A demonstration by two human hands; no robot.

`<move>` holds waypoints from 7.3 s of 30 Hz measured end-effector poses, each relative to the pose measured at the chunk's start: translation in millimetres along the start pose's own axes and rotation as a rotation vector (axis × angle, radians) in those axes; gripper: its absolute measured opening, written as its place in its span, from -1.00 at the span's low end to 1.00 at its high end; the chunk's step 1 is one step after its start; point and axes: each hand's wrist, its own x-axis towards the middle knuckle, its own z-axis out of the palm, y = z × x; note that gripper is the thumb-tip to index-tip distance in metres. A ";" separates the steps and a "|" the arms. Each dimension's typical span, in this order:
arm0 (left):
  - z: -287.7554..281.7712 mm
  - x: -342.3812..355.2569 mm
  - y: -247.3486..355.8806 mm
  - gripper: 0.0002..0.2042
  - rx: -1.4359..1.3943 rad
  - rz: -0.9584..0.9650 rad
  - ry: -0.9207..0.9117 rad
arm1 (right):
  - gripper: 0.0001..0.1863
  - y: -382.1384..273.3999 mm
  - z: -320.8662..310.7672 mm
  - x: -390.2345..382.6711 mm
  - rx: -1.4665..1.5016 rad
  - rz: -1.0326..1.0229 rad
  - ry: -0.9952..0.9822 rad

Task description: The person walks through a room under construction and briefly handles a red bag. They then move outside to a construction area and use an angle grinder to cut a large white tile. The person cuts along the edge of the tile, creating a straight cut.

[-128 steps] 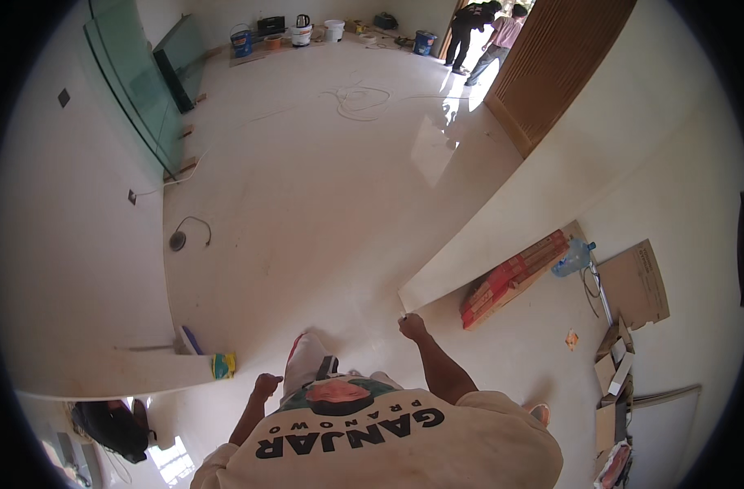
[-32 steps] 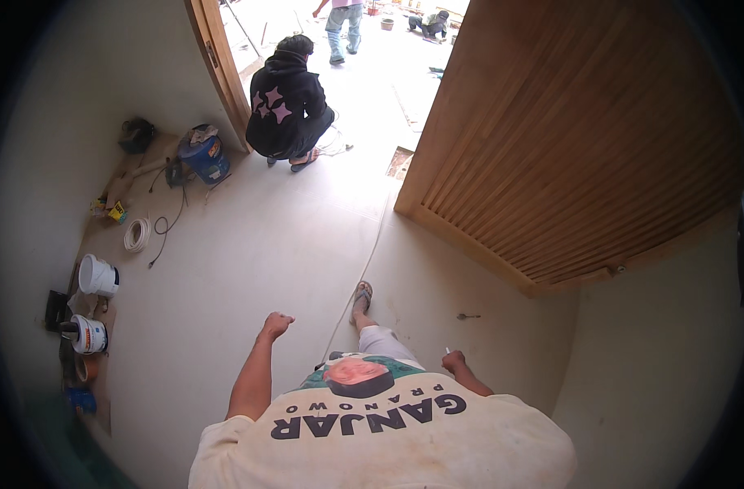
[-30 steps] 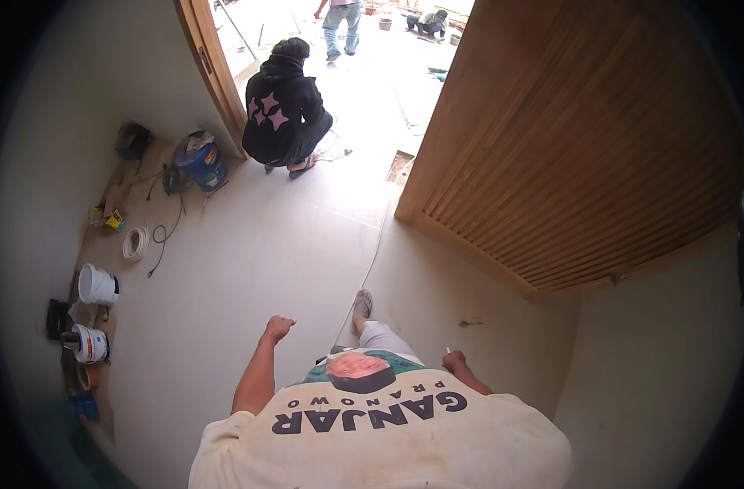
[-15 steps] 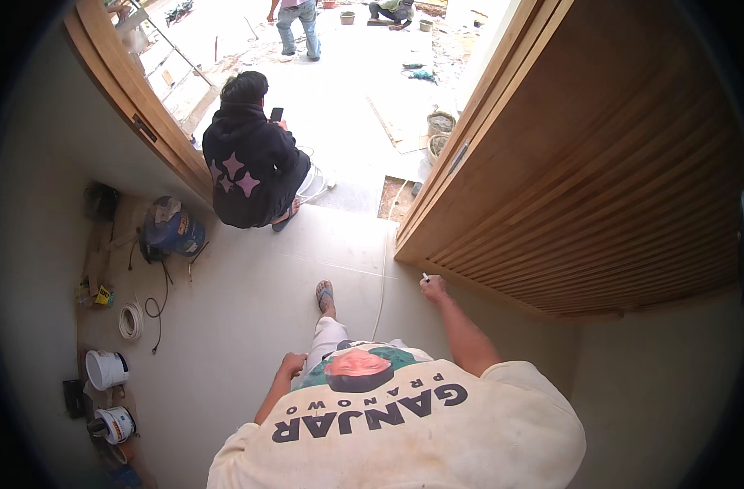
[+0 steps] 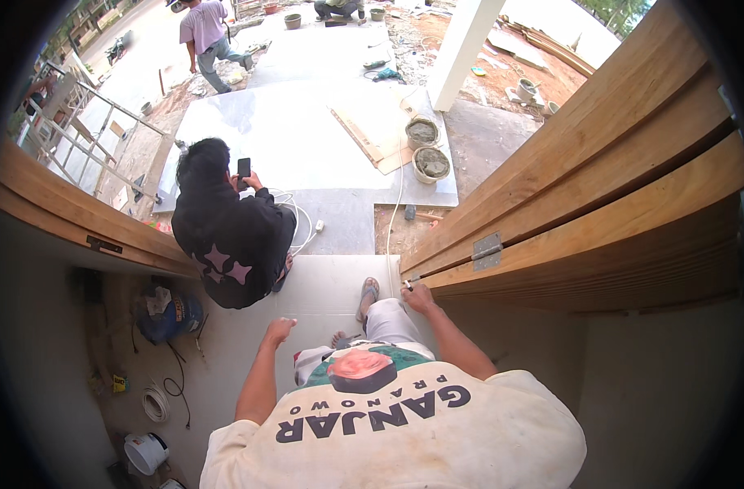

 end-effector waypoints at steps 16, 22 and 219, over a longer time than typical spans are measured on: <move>19.4 248.2 327.8 -0.59 0.219 0.107 -0.272 | -0.67 -99.4 -172.2 326.2 0.329 0.026 0.289; -25.5 375.9 361.7 -0.60 0.650 0.377 -0.372 | -0.79 -112.8 -229.8 417.3 0.483 0.159 0.359; 909.8 2681.7 3802.7 -0.80 1.324 0.267 -1.104 | -0.63 491.9 -2089.5 3437.7 0.643 1.409 0.950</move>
